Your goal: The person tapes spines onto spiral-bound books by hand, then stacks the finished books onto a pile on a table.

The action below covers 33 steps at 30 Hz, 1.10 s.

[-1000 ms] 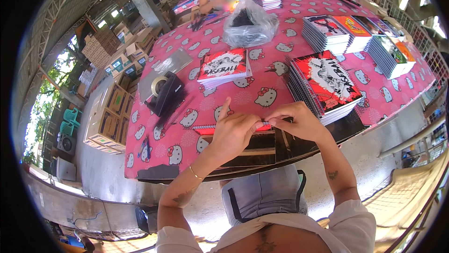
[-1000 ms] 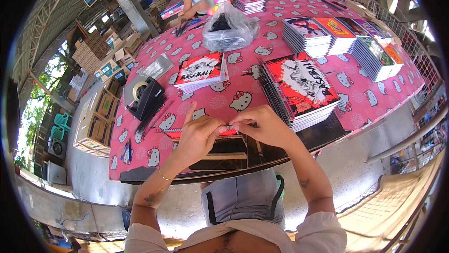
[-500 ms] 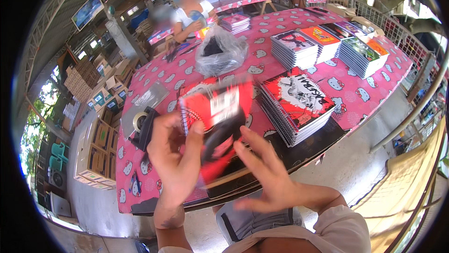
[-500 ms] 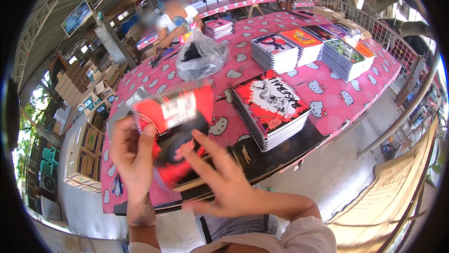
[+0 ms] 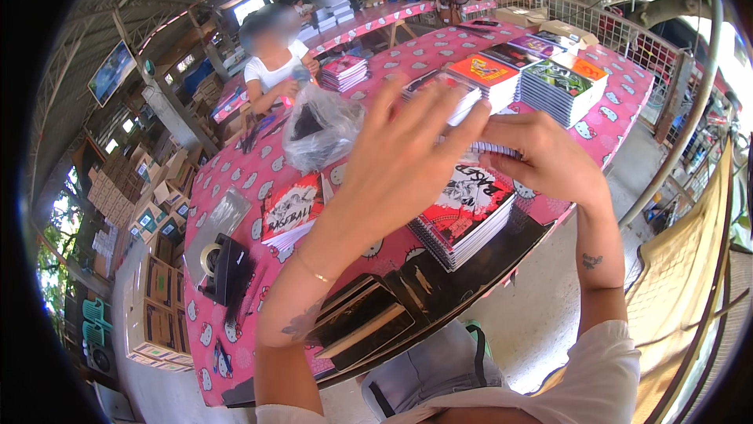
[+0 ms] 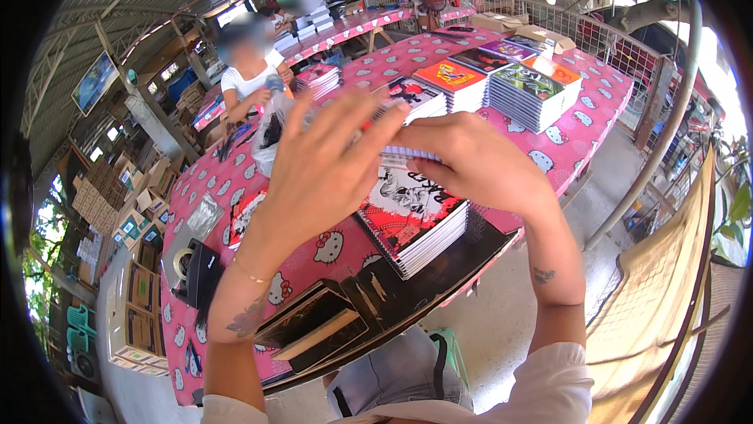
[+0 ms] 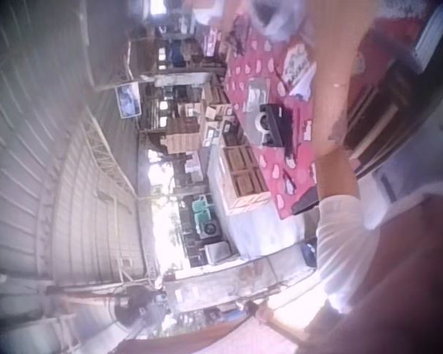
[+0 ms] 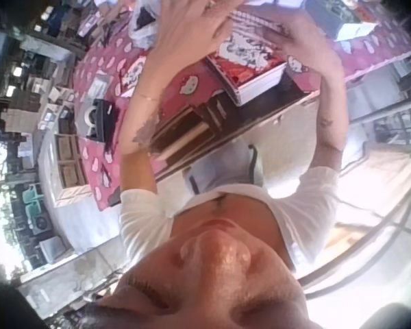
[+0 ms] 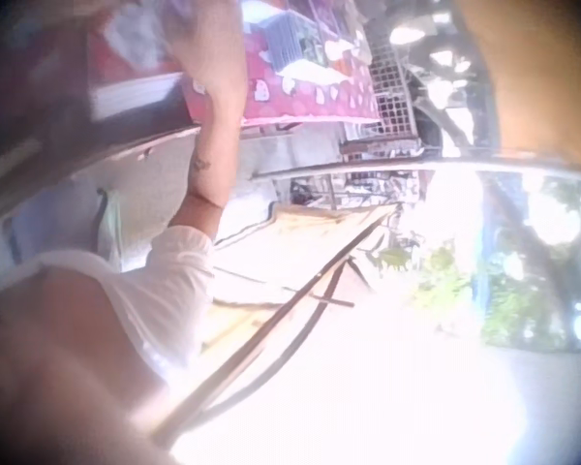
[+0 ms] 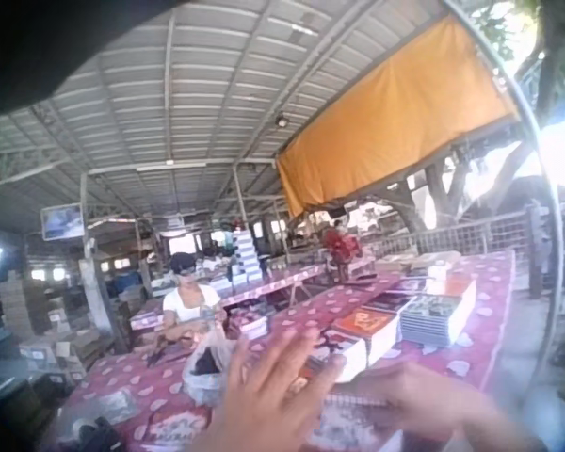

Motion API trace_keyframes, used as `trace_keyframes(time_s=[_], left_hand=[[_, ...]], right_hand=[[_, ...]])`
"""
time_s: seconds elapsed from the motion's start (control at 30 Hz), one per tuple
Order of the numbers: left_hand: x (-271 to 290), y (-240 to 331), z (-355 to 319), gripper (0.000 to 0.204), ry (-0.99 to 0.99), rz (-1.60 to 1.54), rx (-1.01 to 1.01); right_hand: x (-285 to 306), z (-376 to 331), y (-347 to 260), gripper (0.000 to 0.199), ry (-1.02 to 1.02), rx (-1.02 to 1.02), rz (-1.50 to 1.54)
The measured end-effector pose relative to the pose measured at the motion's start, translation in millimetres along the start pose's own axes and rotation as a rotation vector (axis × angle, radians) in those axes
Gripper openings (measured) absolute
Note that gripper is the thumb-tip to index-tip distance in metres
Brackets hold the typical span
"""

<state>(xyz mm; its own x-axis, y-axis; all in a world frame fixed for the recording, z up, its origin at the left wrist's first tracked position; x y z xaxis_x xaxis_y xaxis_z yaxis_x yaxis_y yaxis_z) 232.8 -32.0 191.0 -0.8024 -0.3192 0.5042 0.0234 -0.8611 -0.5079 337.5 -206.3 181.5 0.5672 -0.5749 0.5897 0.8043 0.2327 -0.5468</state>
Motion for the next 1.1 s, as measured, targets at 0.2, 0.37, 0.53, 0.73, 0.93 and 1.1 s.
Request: trace_keyframes(time_s=[0.2, 0.37, 0.53, 0.73, 0.93, 1.1], left_hand=[[-19, -13, -20, 0.057, 0.221, -0.756, 0.553], [-65, 28, -82, 0.05, -0.155, -0.92, 0.909], [-88, 52, -104, 0.05, -0.602, -0.583, 0.707], [-87, 27, -145, 0.048, -0.415, -0.601, 0.772], [-62, -107, -266, 0.023, -0.383, -0.242, 0.645], [-69, -133, -389, 0.032, -0.459, 0.107, 0.485]], right_hand=[[4, -1, 12, 0.08, 0.588, 0.137, -0.276], [-13, 3, 98, 0.077, 0.346, -0.245, 0.291], [-48, -12, 180, 0.055, -0.049, -0.383, -0.221], [-78, -21, 168, 0.048, -0.065, -0.416, -0.229], [-83, -22, 165, 0.042, -0.05, -0.382, -0.461], [-86, -12, 156, 0.048, -0.046, -0.411, -0.418]])
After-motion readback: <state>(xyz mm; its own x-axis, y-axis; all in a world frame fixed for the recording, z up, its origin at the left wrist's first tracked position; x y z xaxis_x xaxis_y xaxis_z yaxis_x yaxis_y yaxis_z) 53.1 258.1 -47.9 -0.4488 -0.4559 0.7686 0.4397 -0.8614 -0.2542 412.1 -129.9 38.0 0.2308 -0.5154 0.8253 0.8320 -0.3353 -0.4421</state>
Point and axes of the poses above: each hand's wrist, its own z-axis towards the middle knuckle, its own x-axis out of the back of the hand, y = z × x, the point moved 3 cm from there along z, towards the middle knuckle, and after that the axes turned 12 degrees about z, right-handed, at the moved point
